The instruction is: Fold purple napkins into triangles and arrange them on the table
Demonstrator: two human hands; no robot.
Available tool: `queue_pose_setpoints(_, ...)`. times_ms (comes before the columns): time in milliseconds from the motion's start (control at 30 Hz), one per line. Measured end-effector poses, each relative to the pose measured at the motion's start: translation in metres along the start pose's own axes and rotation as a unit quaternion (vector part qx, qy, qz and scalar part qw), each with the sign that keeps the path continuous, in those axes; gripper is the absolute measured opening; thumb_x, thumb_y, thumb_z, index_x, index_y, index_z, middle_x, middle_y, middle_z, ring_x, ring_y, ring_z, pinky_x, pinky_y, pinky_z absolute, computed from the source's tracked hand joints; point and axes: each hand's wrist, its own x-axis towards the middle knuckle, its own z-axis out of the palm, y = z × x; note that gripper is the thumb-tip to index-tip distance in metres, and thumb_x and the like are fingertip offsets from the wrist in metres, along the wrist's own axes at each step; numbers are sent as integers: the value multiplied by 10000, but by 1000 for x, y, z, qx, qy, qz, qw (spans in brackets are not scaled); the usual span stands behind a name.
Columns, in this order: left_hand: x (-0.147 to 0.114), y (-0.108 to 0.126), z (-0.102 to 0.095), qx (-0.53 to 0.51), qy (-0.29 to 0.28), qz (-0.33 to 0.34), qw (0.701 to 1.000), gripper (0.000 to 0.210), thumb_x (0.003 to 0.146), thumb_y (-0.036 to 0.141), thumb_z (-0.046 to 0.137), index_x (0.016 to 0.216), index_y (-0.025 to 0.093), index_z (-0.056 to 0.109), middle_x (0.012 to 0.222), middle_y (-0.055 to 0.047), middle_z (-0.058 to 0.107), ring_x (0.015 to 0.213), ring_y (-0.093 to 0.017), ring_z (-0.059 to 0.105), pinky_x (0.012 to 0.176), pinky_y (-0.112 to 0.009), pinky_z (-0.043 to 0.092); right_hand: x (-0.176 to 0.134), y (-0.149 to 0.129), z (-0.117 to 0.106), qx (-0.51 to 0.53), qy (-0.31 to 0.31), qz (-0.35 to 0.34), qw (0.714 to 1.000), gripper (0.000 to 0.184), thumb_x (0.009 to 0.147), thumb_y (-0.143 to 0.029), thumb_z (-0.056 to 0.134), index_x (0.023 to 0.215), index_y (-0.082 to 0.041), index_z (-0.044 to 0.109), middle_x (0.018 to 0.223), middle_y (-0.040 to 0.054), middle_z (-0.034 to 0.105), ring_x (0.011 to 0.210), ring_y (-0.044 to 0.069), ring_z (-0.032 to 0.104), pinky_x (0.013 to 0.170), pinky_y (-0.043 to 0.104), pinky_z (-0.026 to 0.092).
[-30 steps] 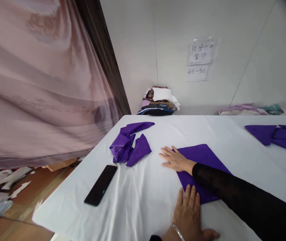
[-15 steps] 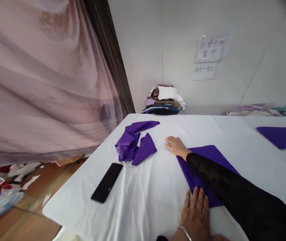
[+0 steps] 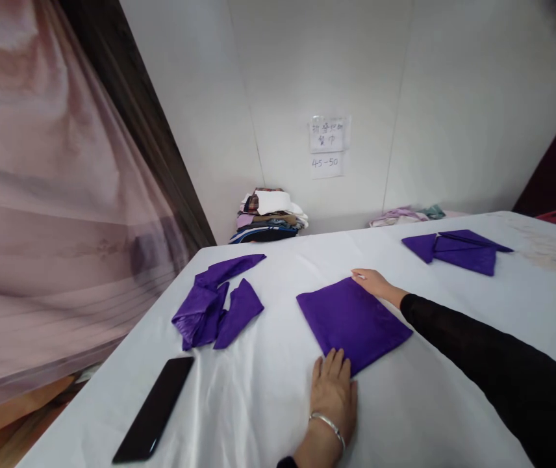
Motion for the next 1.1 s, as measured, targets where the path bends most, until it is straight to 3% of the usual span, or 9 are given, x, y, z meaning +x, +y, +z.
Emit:
queue_pose_setpoints(200, 5, -6, 9, 101, 40, 46, 993, 414, 853, 223, 364, 1238, 186, 509, 1335, -65, 478, 1260, -225, 375, 1080, -478, 249, -62, 36, -20, 37, 15, 48, 998, 470, 818, -406, 388, 1138, -139, 605, 1148, 93, 622, 1070, 248, 559, 926, 369, 411)
queue_pose_setpoints(400, 16, 0, 6, 177, 128, 80, 973, 364, 812, 75, 397, 1101, 182, 590, 1156, -65, 618, 1091, -204, 527, 1023, -461, 319, -110, 37, -22, 84, 17, 51, 995, 435, 823, -394, 430, 1148, -158, 594, 1079, 73, 654, 969, 224, 605, 857, 347, 466)
queue_pose_setpoints(633, 27, 4, -4, 186, 129, 90, 970, 302, 802, 42, 423, 970, 173, 636, 1060, -57, 660, 910, -200, 591, 912, -401, 424, -142, 35, -27, 98, 25, 16, 995, 372, 840, -359, 444, 1155, -218, 583, 1078, 53, 645, 942, 219, 603, 848, 383, 474)
queue_pose_setpoints(767, 25, -5, -4, 177, 123, 101, 971, 320, 818, 53, 418, 1008, 192, 635, 1090, -41, 656, 979, -194, 581, 970, -408, 390, -160, 11, -29, 18, 26, -113, 993, 388, 854, -369, 456, 1188, -203, 563, 1208, 86, 572, 1156, 247, 468, 997, 438, 335)
queue_pose_setpoints(900, 23, -12, -1, 162, 118, 111, 973, 355, 828, 65, 397, 1066, 203, 623, 1144, -55, 632, 1064, -212, 556, 973, -430, 398, -178, -37, -14, -49, -58, -245, 966, 516, 891, -467, 378, 1326, -192, 419, 1374, 97, 415, 1301, 255, 278, 1069, 494, 152)
queue_pose_setpoints(1000, 21, -12, 0, 166, 95, 96, 977, 386, 828, 70, 381, 1131, 184, 589, 1229, -72, 575, 1161, -221, 495, 980, -416, 402, -185, -64, 1, -59, -134, -286, 947, 659, 873, -555, 350, 1396, -159, 280, 1442, 120, 286, 1342, 256, 166, 1078, 495, 74)
queue_pose_setpoints(1100, 15, -9, 0, 167, 47, 61, 983, 414, 854, 146, 371, 1250, 145, 488, 1346, -82, 457, 1271, -221, 365, 1035, -407, 344, -186, -71, 11, -59, -180, -279, 941, 714, 858, -587, 348, 1412, -153, 228, 1453, 132, 250, 1347, 257, 144, 1077, 487, 62)
